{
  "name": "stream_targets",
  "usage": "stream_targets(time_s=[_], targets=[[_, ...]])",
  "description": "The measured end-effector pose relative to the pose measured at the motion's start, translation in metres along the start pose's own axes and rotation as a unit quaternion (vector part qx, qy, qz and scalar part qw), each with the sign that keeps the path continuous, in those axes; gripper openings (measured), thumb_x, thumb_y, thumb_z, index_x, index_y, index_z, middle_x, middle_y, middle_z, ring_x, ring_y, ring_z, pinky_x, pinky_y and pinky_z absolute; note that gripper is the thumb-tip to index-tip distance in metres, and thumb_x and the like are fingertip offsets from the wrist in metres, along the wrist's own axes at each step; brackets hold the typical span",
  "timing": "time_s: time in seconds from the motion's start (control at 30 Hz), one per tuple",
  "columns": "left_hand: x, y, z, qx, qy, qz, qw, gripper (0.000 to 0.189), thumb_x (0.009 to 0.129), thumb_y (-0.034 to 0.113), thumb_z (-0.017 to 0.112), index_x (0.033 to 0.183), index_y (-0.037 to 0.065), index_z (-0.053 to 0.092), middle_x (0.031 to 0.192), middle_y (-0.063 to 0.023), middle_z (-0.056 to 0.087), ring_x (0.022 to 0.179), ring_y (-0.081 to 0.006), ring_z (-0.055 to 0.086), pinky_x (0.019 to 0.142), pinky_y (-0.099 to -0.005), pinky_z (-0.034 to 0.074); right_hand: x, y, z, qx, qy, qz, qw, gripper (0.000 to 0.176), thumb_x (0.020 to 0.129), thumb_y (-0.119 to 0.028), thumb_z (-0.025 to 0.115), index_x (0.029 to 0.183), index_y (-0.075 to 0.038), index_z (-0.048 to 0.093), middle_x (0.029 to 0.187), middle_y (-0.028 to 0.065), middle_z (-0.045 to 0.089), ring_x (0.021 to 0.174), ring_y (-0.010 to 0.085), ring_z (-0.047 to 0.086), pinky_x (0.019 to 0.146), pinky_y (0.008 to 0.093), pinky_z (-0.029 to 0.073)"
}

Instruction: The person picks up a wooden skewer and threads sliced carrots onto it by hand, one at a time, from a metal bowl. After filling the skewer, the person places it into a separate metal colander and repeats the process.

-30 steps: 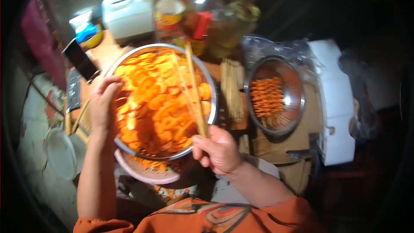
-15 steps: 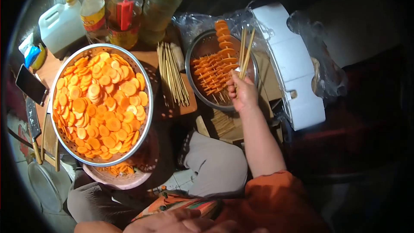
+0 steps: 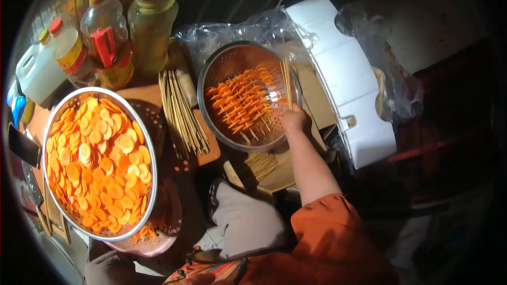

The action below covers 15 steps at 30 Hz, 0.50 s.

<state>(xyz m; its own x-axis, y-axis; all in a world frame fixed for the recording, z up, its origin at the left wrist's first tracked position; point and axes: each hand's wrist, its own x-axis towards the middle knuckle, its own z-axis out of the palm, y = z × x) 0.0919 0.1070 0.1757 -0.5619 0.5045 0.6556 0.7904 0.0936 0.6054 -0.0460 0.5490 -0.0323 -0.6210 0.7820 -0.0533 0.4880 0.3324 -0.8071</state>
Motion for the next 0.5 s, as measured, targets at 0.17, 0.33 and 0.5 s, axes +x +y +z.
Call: stream_targets(time_s=[0.17, 0.33, 0.5], targets=[[0.011, -0.018, 0.003, -0.036, -0.16, 0.051, 0.985, 0.042, 0.087, 0.013, 0.057, 0.128, 0.011, 0.051, 0.089, -0.004, 0.062, 0.078, -0.0187, 0.061, 0.069, -0.0303, 0.054, 0.016, 0.007, 0.011, -0.208, 0.064, -0.084, 0.972, 0.018, 0.083, -0.03, 0.058, 0.092, -0.019, 0.068, 0.085, 0.0131, 0.066, 0.08, 0.0304, 0.063, 0.073, 0.0375, 0.049], [0.003, -0.027, 0.01, -0.061, -0.11, 0.03, 0.992, 0.041, 0.088, 0.014, 0.056, 0.128, 0.012, 0.051, 0.092, -0.0046, 0.062, 0.081, -0.0197, 0.06, 0.07, -0.0323, 0.054, 0.008, -0.006, 0.018, -0.296, 0.027, -0.071, 0.952, 0.025, 0.083, -0.021, 0.057, 0.106, -0.02, 0.067, 0.092, 0.0148, 0.066, 0.085, 0.031, 0.063, 0.073, 0.0374, 0.05], [0.006, -0.029, 0.013, -0.073, -0.102, 0.043, 0.991, 0.04, 0.089, 0.015, 0.055, 0.129, 0.013, 0.051, 0.094, -0.0053, 0.061, 0.084, -0.0208, 0.06, 0.071, -0.0342, 0.054, 0.028, 0.02, 0.015, -0.377, 0.08, -0.148, 0.911, 0.02, 0.081, -0.028, 0.058, 0.092, -0.015, 0.069, 0.078, 0.0145, 0.066, 0.073, 0.0316, 0.063, 0.064, 0.0395, 0.05]])
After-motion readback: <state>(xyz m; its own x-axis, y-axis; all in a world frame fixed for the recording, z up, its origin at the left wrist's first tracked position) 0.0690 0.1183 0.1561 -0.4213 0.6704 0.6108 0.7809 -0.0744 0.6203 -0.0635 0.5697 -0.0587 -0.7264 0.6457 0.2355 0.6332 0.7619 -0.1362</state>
